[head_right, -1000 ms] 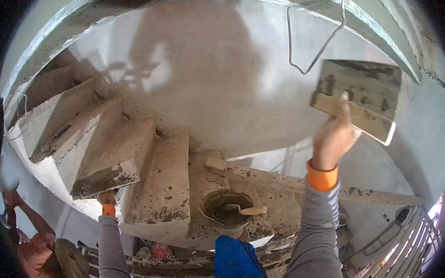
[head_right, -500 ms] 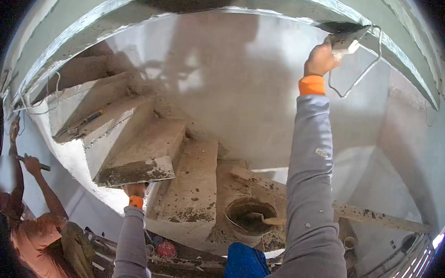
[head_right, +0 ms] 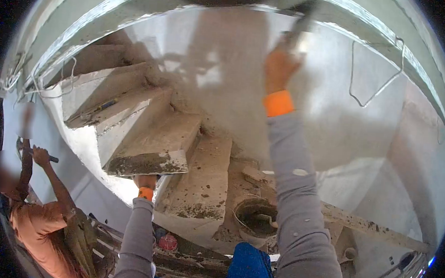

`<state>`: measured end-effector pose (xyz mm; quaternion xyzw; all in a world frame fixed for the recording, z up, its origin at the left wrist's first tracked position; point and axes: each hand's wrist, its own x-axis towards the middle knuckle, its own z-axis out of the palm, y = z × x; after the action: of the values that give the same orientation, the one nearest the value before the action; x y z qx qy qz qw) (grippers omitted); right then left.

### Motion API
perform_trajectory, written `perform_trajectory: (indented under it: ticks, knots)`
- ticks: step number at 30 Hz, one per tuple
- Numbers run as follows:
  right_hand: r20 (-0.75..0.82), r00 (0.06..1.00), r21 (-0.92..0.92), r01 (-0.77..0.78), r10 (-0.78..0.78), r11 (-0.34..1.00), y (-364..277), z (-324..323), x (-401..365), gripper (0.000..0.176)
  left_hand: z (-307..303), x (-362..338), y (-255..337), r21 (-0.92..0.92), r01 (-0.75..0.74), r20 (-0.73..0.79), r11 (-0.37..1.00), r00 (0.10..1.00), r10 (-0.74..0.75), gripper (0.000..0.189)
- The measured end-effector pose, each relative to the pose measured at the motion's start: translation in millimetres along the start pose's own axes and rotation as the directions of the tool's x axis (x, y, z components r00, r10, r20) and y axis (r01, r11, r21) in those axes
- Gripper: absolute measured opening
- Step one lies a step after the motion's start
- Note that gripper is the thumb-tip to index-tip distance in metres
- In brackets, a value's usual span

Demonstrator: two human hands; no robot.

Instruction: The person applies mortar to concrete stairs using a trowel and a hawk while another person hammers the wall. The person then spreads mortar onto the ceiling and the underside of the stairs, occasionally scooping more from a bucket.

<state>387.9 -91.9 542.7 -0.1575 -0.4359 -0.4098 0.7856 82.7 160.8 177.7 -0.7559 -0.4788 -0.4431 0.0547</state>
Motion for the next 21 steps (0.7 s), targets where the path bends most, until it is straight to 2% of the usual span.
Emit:
perform_trajectory:
  ticks: [1,2,3,4,6,7,9,11,12,14,15,17,18,20,21]
  knots:
    - [-0.048,0.999,0.203,-0.008,0.018,0.979,5.4,-16.3,18.7,0.013,-8.9,-1.4,8.0,0.005,0.007,0.003,1.000,1.000,-0.007,0.043]
    - [-0.087,0.994,0.295,-0.033,0.062,0.955,1.7,-15.6,29.3,0.013,-14.4,-0.3,9.3,0.009,0.010,0.005,1.000,1.000,-0.010,0.043]
    - [-0.126,0.986,0.386,-0.049,0.105,0.921,-2.4,-14.6,39.9,0.013,6.6,-2.6,-2.2,0.085,-0.035,-0.097,0.996,0.994,0.043,0.043]
    - [-0.191,0.981,0.220,0.011,0.032,0.975,-10.5,-5.1,45.2,0.013,3.1,-2.0,-4.2,0.089,-0.035,-0.077,0.995,0.996,0.042,0.043]
    - [-0.243,0.958,-0.060,0.146,-0.156,0.988,-14.8,17.2,38.1,0.014,-11.6,-2.5,6.5,0.092,-0.036,-0.034,0.995,0.999,0.039,0.043]
    - [-0.236,0.937,-0.158,0.223,-0.256,0.962,-14.4,40.5,20.3,0.016,-21.3,1.5,14.5,0.031,0.102,0.202,0.994,0.974,-0.106,0.047]
    - [-0.146,0.954,-0.370,0.194,-0.263,0.909,-12.1,87.9,-20.8,0.030,-11.9,2.7,11.3,0.023,0.072,0.150,0.997,0.986,-0.075,0.047]
    - [-0.121,0.985,-0.288,0.083,-0.123,0.954,-32.9,142.6,-65.4,0.045,5.8,2.9,-0.1,0.029,0.032,0.097,0.999,0.995,-0.035,0.046]
    - [-0.150,0.985,-0.077,0.068,-0.079,0.995,-52.6,169.1,-86.1,0.049,-0.4,1.0,1.0,0.075,0.030,0.091,0.997,0.995,-0.037,0.046]
    - [-0.140,0.984,-0.133,0.089,-0.107,0.987,-61.0,206.8,-112.5,0.056,-21.5,0.7,14.1,0.161,0.025,0.080,0.987,0.996,-0.039,0.047]
    - [-0.095,0.987,-0.144,0.112,-0.126,0.983,-64.1,219.9,-124.6,0.058,-30.0,1.7,18.2,0.090,0.077,0.164,0.993,0.982,-0.091,0.049]
    - [-0.008,0.986,-0.171,0.161,-0.165,0.972,-66.9,234.5,-142.1,0.060,-27.0,2.2,16.9,-0.011,0.074,0.085,0.997,0.994,-0.073,0.046]
    - [0.066,0.979,-0.143,0.201,-0.193,0.969,-66.4,232.9,-148.4,0.055,-25.0,1.5,15.5,-0.059,0.064,0.045,0.996,0.997,-0.061,0.044]
    - [0.208,0.943,-0.065,0.279,-0.260,0.958,-74.2,230.1,-162.4,0.046,-15.2,1.6,11.3,-0.001,0.053,0.052,0.999,0.997,-0.053,0.046]
    - [0.207,0.964,0.063,0.156,-0.166,0.986,-76.9,222.3,-168.0,0.046,-10.5,-0.9,7.5,0.027,0.053,0.057,0.998,0.997,-0.055,0.047]
